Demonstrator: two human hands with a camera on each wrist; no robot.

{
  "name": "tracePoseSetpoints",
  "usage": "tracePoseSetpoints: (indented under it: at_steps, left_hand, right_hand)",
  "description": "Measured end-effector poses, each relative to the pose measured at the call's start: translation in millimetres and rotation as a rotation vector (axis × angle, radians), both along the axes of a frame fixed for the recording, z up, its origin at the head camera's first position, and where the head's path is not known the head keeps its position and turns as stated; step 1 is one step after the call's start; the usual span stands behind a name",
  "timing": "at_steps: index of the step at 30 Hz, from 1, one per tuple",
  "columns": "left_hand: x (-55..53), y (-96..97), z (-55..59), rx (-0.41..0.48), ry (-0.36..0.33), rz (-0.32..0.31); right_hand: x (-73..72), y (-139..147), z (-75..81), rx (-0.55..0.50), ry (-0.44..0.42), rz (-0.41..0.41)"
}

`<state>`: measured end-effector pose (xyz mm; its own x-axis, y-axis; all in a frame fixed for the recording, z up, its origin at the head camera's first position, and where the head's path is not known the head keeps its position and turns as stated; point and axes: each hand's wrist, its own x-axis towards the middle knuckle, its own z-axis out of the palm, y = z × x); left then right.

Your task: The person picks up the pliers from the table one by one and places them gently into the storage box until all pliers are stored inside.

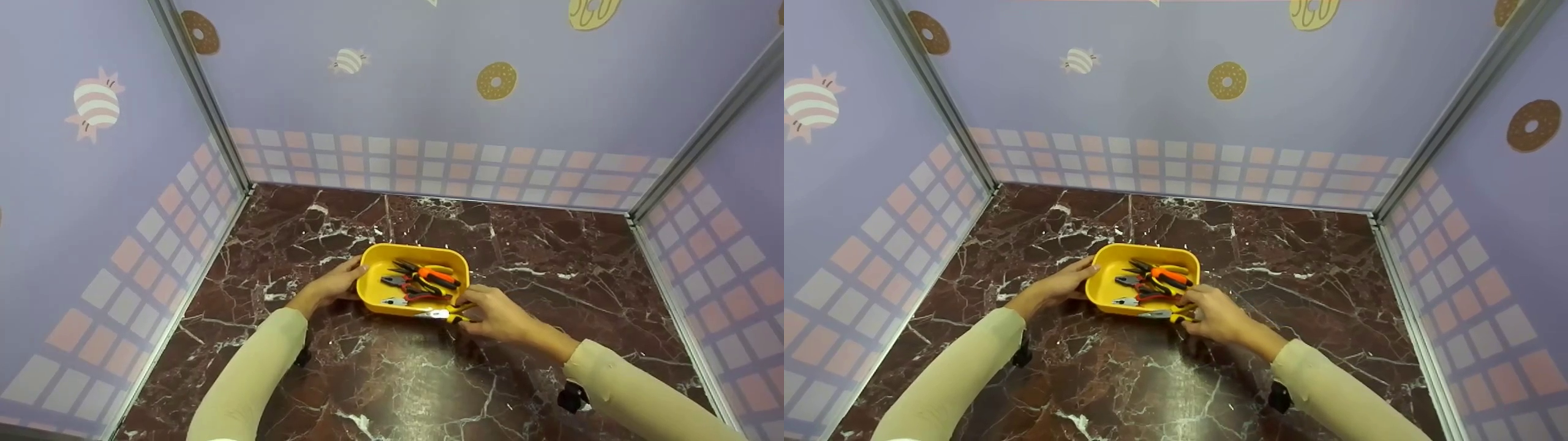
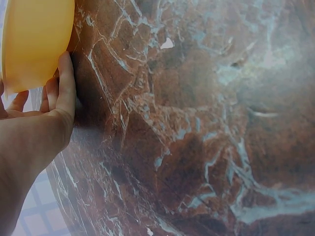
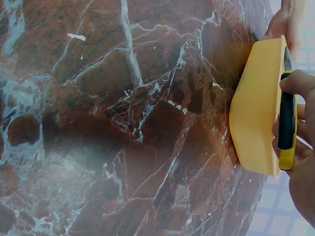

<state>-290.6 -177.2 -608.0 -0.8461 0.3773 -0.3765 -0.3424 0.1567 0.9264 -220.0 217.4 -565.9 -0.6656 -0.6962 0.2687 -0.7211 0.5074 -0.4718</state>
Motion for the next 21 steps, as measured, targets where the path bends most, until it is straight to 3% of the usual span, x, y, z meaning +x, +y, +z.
tracePoseSetpoints:
  at_steps: [21]
  left_hand:
    - [0.2,-0.8,0.6,-0.025,0.012,-0.011]
  right_hand:
    - [-8.7,-19.9,-2.4,-0.074,0.063,-0.043]
